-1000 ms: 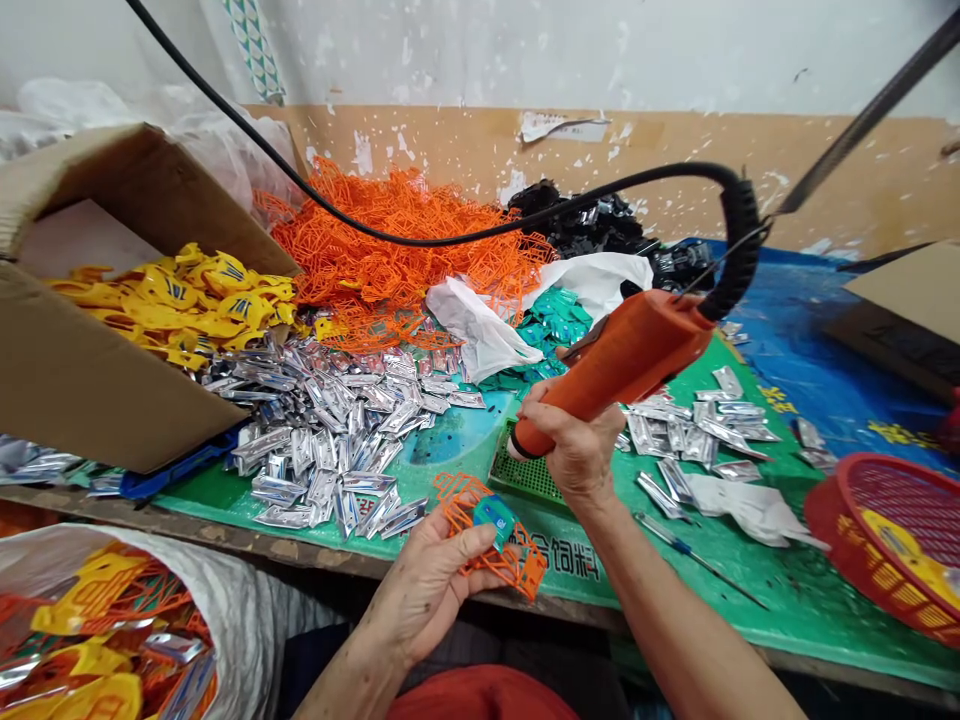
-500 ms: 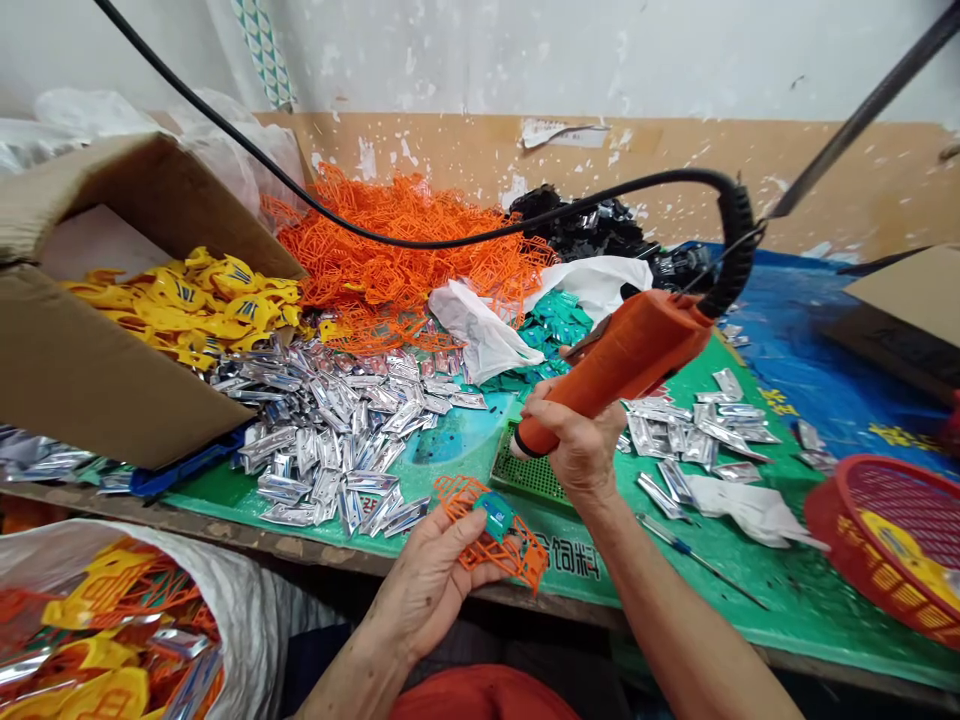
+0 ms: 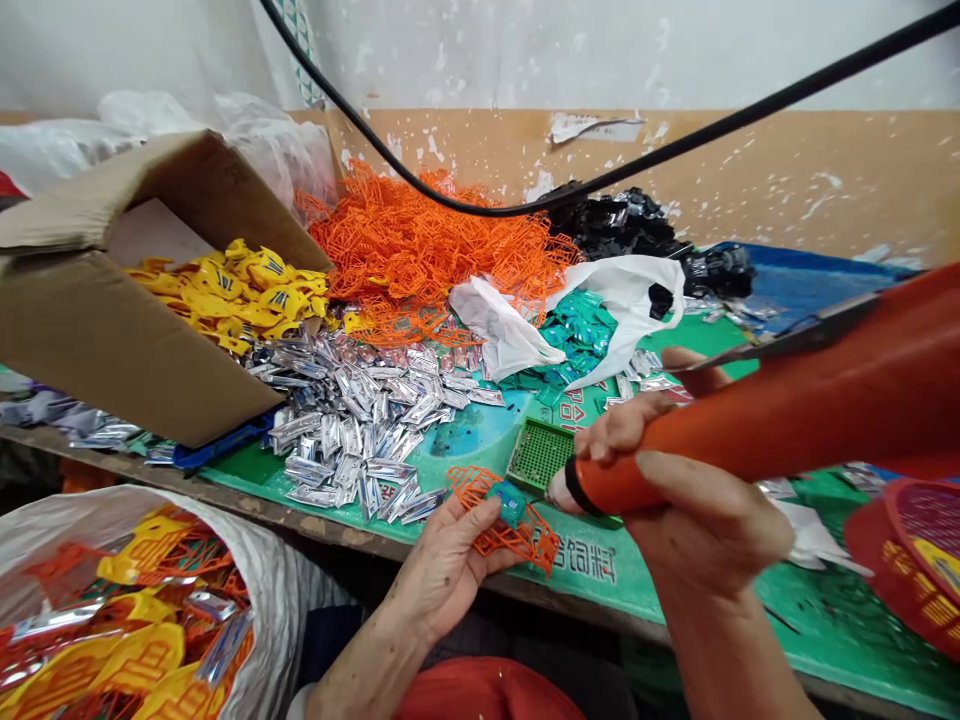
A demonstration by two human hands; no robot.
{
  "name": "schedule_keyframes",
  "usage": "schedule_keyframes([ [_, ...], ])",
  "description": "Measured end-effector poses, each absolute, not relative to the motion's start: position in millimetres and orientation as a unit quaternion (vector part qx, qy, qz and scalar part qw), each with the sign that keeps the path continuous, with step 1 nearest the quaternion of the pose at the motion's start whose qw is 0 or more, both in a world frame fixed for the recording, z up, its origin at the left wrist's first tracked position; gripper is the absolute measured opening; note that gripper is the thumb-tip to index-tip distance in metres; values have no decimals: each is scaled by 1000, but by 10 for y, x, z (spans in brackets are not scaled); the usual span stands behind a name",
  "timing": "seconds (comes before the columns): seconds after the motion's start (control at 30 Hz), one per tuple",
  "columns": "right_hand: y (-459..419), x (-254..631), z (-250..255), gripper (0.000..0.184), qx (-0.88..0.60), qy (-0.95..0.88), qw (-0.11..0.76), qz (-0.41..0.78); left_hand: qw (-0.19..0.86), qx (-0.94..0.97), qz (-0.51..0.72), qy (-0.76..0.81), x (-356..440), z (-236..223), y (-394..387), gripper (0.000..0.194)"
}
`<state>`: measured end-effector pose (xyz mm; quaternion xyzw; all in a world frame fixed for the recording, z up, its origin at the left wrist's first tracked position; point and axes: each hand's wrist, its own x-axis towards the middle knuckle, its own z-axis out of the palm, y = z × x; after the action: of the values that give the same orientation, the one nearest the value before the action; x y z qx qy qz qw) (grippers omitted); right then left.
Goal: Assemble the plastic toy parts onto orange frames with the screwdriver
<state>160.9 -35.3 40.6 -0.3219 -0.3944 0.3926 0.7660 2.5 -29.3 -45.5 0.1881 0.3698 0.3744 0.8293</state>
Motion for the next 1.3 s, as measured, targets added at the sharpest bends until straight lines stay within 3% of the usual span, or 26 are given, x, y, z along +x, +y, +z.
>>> schedule_keyframes([
  [0.13,-485,1560,384,33,-299,-395,764,414,833,201,366,363,29,-445,-299,33],
  [0.33,-484,1498,354,50,-314,-393,760,411,829,198,371,368,21,-445,-301,36],
  [0.73,-513,1469,278,38,-297,-380,765,427,835,196,375,350,18,-439,-312,33],
  [1.3,-508,1428,271,47,-310,-373,765,424,826,210,381,360,8,-503,-311,39],
])
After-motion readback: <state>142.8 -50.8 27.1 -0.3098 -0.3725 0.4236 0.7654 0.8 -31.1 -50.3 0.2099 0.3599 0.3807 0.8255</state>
